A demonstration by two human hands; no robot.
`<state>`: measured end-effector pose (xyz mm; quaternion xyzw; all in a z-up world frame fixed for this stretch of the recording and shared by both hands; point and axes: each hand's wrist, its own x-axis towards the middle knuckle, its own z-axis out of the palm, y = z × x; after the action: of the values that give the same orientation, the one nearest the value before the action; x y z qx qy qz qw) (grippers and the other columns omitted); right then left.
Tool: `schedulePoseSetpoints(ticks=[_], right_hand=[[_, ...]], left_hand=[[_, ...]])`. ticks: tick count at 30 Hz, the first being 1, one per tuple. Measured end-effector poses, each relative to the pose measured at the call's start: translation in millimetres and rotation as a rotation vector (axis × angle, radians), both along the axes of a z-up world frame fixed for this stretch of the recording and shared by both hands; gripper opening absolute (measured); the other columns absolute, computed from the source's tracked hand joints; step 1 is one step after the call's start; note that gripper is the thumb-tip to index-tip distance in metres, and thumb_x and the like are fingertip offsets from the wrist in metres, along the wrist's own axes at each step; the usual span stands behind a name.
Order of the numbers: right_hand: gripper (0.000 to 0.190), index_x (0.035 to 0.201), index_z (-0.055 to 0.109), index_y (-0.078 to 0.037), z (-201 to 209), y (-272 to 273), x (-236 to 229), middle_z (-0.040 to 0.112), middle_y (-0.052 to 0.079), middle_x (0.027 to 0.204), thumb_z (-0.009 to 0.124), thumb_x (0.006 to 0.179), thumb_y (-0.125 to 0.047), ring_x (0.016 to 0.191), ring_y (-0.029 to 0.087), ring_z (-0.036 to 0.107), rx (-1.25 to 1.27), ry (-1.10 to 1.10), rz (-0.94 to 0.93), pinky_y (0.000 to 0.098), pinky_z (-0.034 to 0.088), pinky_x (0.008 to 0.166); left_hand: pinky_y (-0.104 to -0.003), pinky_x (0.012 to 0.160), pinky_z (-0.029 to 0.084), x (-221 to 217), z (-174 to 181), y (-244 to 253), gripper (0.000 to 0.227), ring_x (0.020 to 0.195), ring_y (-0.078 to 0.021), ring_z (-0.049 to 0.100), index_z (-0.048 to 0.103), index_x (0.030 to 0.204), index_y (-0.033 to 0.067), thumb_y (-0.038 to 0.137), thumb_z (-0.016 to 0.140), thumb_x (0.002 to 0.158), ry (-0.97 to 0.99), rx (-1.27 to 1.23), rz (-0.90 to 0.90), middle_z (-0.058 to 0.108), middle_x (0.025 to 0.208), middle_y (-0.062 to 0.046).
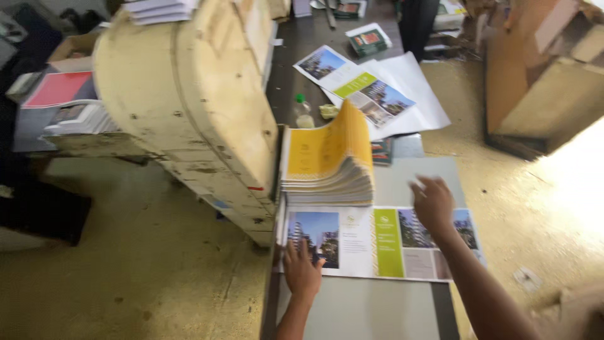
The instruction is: The person repeatedly folds a stack of printed brochures on a table. They open each brochure, fold it in half, and place it on top of the previous one. The process is repeated for multiple brochures throughout the clip.
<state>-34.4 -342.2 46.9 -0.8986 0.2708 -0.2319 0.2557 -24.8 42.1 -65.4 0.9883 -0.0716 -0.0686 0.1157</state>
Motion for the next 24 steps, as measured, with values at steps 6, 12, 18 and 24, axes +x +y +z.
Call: schedulePoseSetpoints(ticks=[6,12,18,24], right_hand=[[0.052,0.121,0.080,-0.007,-128.6,-66.2,-222.4,0.078,0.023,0.113,0.075,0.089,-0.048,0.104,0.039,0.076,0.161,0.593,-0.526,0.0479,0.060,0.086],[0.024,0.108,0.084,-0.017,-180.5,-44.8,-252.0,0.073,0.011,0.096,0.080,0.085,-0.022,0.086,0.034,0.075,0.178,0.166,-0.483,0.0443,0.060,0.075],[0.022,0.110,0.081,-0.004,-89.0,-14.1,-238.0,0.072,0.017,0.105,0.071,0.093,-0.014,0.093,0.038,0.073,0.214,0.154,-0.428,0.0474,0.060,0.075],[0.035,0.102,0.080,-0.017,-119.1,-63.1,-249.5,0.078,0.012,0.093,0.067,0.095,-0.049,0.105,0.037,0.074,0.517,0.545,-0.320,0.0503,0.059,0.090]], left_hand=[[-0.049,0.101,0.048,-15.1,15.1,-111.2,0.073,0.116,-0.0372,0.058,0.055,0.145,0.0075,0.011,0.078,0.076,-0.302,-0.207,-0.227,0.057,0.129,-0.017],[-0.051,0.080,0.060,-55.2,2.4,-313.6,0.067,0.096,-0.0339,0.069,0.043,0.157,0.0277,0.025,0.053,0.091,-0.010,-0.238,-0.957,0.064,0.102,-0.011],[-0.054,0.082,0.060,-60.5,-39.6,-431.5,0.043,0.093,-0.0361,0.078,0.068,0.134,0.0361,0.027,0.046,0.099,0.177,-0.019,-1.004,0.078,0.097,-0.015],[-0.051,0.080,0.061,-52.5,-36.0,-434.0,0.035,0.093,-0.0329,0.077,0.069,0.127,0.0373,0.030,0.047,0.101,0.199,0.054,-0.965,0.077,0.098,-0.010]])
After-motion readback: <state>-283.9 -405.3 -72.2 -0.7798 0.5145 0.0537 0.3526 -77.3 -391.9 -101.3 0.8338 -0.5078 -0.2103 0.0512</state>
